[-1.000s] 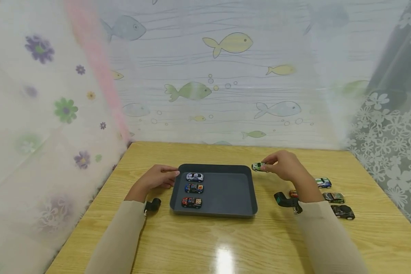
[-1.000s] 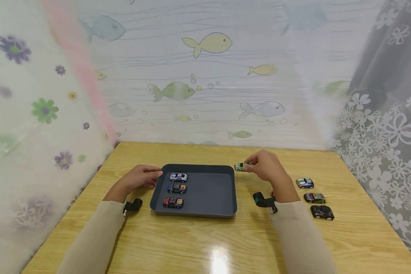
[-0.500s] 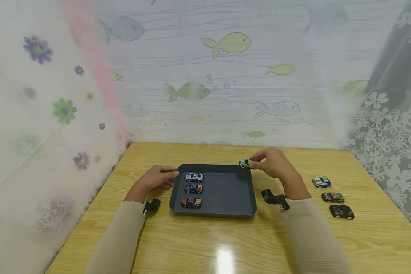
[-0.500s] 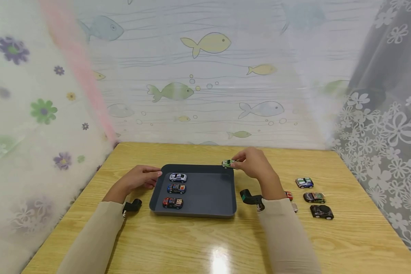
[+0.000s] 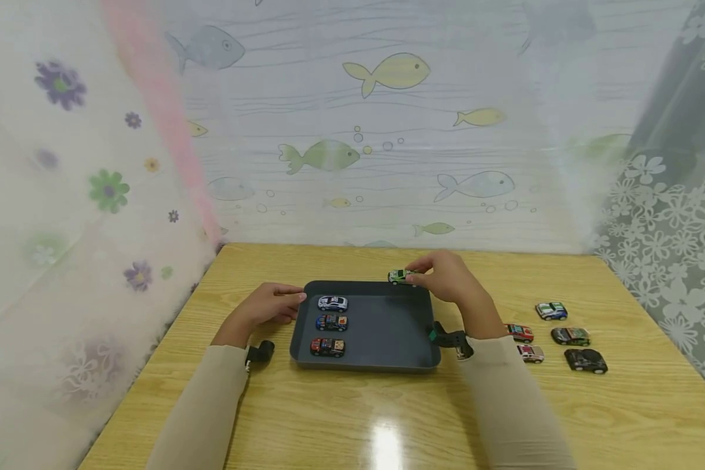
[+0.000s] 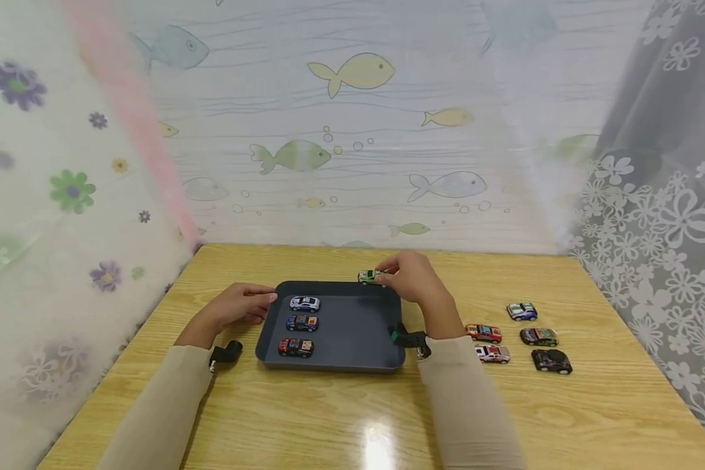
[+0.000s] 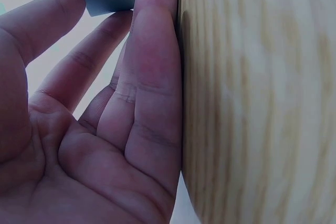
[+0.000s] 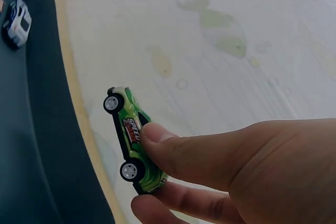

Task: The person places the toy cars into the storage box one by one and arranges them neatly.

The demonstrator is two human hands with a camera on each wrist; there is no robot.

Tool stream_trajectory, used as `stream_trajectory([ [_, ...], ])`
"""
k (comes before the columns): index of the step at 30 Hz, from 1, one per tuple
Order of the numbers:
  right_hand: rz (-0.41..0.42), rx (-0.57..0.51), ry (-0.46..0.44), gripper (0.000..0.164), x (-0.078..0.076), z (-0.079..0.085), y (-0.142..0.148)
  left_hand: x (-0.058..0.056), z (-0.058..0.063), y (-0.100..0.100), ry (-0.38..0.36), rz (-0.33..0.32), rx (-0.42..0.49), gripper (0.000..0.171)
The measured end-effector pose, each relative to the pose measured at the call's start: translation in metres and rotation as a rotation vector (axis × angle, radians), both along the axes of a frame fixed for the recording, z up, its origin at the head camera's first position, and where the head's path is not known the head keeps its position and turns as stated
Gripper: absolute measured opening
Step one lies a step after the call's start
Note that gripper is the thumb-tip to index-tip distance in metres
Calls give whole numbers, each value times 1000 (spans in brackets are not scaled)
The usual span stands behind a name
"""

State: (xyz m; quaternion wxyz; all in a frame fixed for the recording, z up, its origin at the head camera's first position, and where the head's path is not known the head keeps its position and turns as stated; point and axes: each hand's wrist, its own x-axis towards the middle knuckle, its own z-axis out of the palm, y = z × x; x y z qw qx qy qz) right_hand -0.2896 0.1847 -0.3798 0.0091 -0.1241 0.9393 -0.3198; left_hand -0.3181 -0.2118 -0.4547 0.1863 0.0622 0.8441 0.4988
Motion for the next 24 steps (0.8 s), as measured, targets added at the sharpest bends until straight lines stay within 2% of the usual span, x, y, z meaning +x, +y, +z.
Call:
stream_trajectory([
  [5, 3, -17, -1, 27, 1, -2, -15, 1, 2, 0, -7, 7, -3, 61],
  [12, 24, 14, -5, 25, -3, -14, -33, 1, 3, 1, -3, 6, -3, 61],
  [17, 45, 28, 6, 23, -4, -21, -41, 0, 2, 0, -7, 3, 0, 62],
  [24, 34, 44, -24, 24, -2, -29, -53, -1, -1, -1, -7, 11, 2, 63],
])
